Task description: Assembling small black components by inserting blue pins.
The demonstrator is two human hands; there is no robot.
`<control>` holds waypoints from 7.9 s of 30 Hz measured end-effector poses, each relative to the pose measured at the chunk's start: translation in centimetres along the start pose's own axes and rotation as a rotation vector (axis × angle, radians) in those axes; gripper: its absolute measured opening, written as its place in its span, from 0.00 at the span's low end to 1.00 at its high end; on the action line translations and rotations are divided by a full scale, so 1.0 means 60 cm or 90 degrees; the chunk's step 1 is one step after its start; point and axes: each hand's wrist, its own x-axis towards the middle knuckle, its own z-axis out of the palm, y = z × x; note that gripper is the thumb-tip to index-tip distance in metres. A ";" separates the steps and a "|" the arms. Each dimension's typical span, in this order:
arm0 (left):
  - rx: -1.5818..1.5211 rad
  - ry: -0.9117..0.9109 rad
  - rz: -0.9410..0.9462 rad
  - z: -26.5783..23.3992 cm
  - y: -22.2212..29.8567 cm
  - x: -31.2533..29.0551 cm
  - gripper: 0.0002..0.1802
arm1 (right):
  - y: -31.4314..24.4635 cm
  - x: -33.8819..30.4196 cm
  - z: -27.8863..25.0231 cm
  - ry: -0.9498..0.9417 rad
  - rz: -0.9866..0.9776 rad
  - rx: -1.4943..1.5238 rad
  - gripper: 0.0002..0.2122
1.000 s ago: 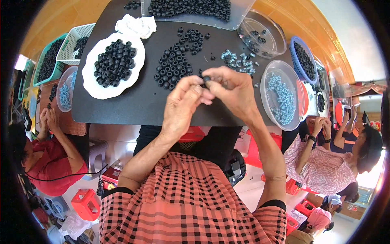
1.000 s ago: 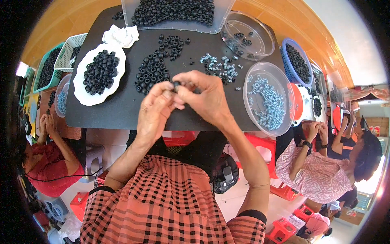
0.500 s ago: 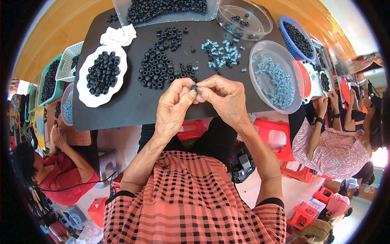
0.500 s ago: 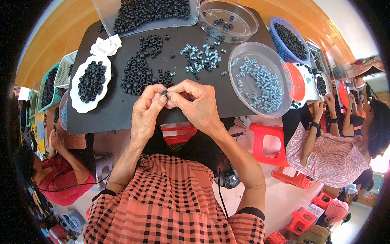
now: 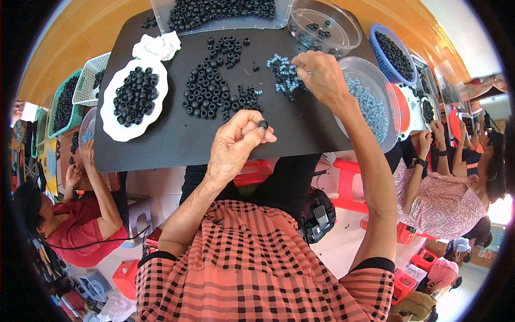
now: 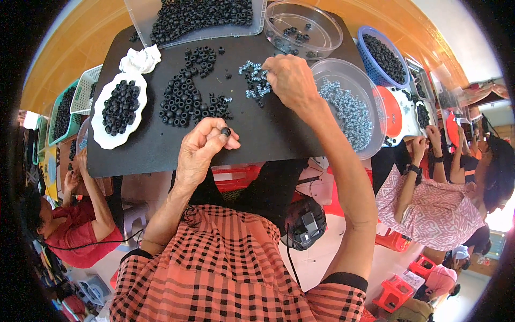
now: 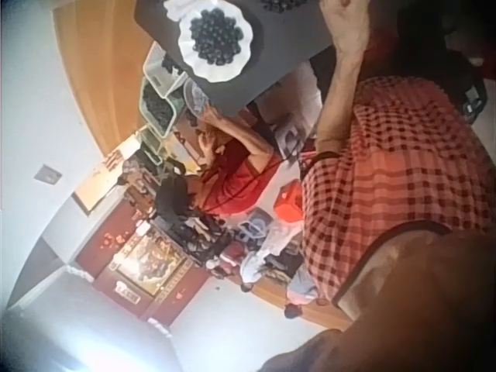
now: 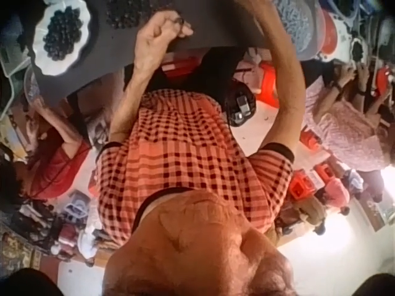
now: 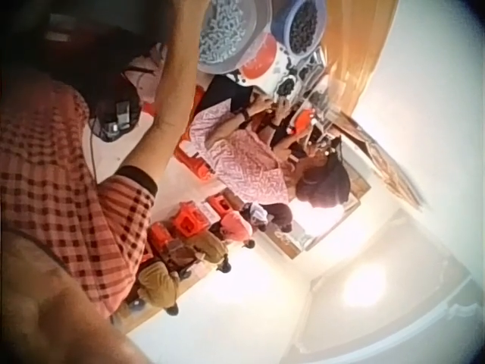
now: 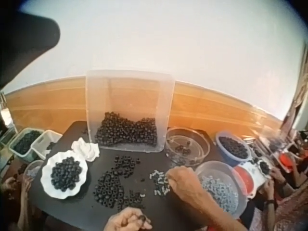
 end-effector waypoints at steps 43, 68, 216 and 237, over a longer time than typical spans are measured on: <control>0.053 -0.016 0.023 -0.004 -0.001 -0.004 0.05 | -0.045 -0.076 -0.045 0.230 0.250 0.246 0.08; 0.230 0.032 0.046 0.008 0.004 -0.010 0.06 | 0.028 -0.176 -0.132 0.077 0.313 0.117 0.08; 0.267 0.021 0.061 0.007 -0.004 -0.014 0.06 | 0.038 -0.199 -0.150 0.154 0.406 0.008 0.08; 0.253 0.012 0.064 0.012 0.000 -0.011 0.06 | -0.009 -0.194 -0.119 0.078 0.269 0.029 0.08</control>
